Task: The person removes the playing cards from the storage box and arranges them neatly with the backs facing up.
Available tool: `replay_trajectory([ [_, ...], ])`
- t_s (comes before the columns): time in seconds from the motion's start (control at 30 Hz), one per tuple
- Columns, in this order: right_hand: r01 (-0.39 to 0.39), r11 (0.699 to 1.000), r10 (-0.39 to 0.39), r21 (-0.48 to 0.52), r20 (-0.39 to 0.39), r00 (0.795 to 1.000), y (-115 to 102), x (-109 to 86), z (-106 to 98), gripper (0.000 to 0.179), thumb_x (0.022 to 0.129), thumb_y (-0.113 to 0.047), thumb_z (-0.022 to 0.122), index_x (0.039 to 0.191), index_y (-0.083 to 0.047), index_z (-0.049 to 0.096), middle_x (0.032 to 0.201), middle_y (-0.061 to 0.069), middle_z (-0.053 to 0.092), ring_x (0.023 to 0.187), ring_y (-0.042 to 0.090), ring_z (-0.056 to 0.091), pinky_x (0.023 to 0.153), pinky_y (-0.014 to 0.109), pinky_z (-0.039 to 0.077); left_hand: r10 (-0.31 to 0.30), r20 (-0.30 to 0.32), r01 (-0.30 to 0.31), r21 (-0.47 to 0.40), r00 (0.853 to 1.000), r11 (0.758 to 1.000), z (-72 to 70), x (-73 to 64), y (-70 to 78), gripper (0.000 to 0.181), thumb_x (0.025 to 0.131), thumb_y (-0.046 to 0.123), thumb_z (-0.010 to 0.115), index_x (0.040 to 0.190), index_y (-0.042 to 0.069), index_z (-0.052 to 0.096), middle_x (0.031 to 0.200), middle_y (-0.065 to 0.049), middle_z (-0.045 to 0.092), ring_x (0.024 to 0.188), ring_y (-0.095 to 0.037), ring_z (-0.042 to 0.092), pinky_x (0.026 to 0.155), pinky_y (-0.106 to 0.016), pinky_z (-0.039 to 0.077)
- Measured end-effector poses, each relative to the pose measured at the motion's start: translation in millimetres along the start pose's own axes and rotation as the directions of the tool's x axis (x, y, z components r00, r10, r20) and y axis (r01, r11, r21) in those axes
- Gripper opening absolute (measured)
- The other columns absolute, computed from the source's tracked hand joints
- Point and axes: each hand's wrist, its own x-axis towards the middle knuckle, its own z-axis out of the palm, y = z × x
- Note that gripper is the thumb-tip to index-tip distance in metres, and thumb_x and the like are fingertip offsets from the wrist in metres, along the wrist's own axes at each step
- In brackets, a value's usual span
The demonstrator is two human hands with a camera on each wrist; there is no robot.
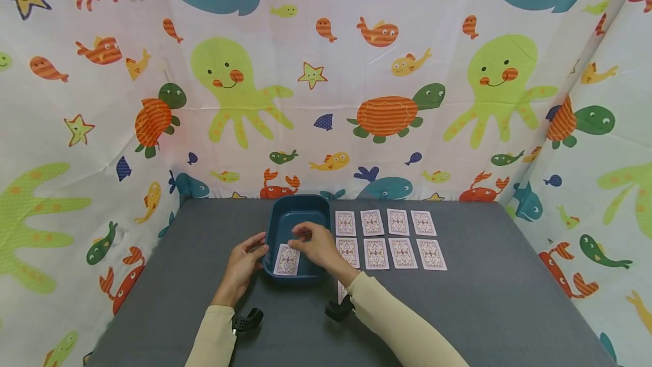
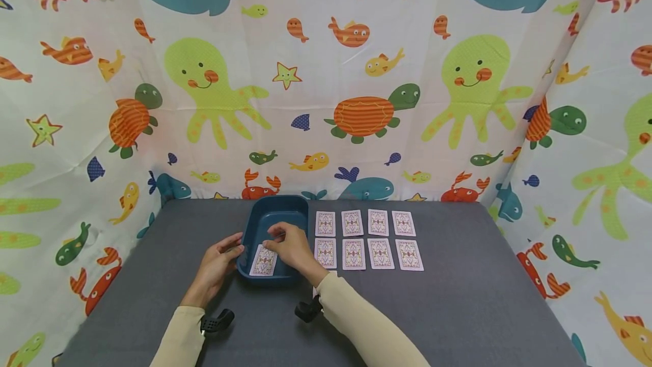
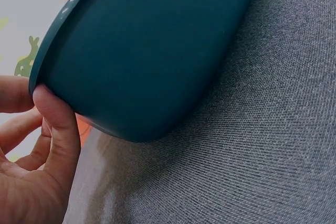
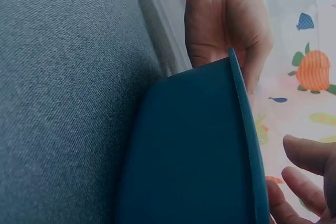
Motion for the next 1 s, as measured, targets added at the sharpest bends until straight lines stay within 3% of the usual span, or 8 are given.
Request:
replay_trajectory([
  [0.23,-0.041,0.999,0.042,-0.017,0.052,0.998,0,7.7,9,0.035,0.086,-0.022,0.076,0.117,-0.008,0.067,0.119,0.014,0.067,0.103,0.024,0.063,0.082,0.038,0.053,0.003,0.004,-0.003,0.0,1.0,1.0,0.2,-0.3,-0.2,0.042,0.097,0.013,0.059,0.138,0.011,0.054,0.134,-0.013,0.054,0.1,-0.019,0.054,0.071,-0.028,0.051],
  [0.6,-0.119,0.989,0.125,-0.082,0.062,0.99,7,15.2,19,0.04,0.084,-0.022,0.078,0.119,-0.007,0.066,0.121,0.014,0.066,0.1,0.024,0.061,0.085,0.041,0.053,-0.002,0.004,0.001,0.009,1.0,1.0,0.0,-1.0,0.9,0.042,0.097,0.014,0.058,0.139,0.012,0.054,0.135,-0.013,0.053,0.103,-0.021,0.053,0.072,-0.028,0.05],
  [1.0,-0.194,0.957,0.212,-0.216,0.064,0.975,16,26.0,23,0.042,0.075,-0.024,0.085,0.11,-0.009,0.068,0.106,0.009,0.067,0.095,0.023,0.059,0.089,0.043,0.052,-0.004,-0.008,0.004,0.012,1.0,1.0,0.6,-0.5,0.2,0.042,0.096,0.014,0.059,0.138,0.013,0.055,0.134,-0.011,0.054,0.099,-0.017,0.053,0.07,-0.028,0.048],
])
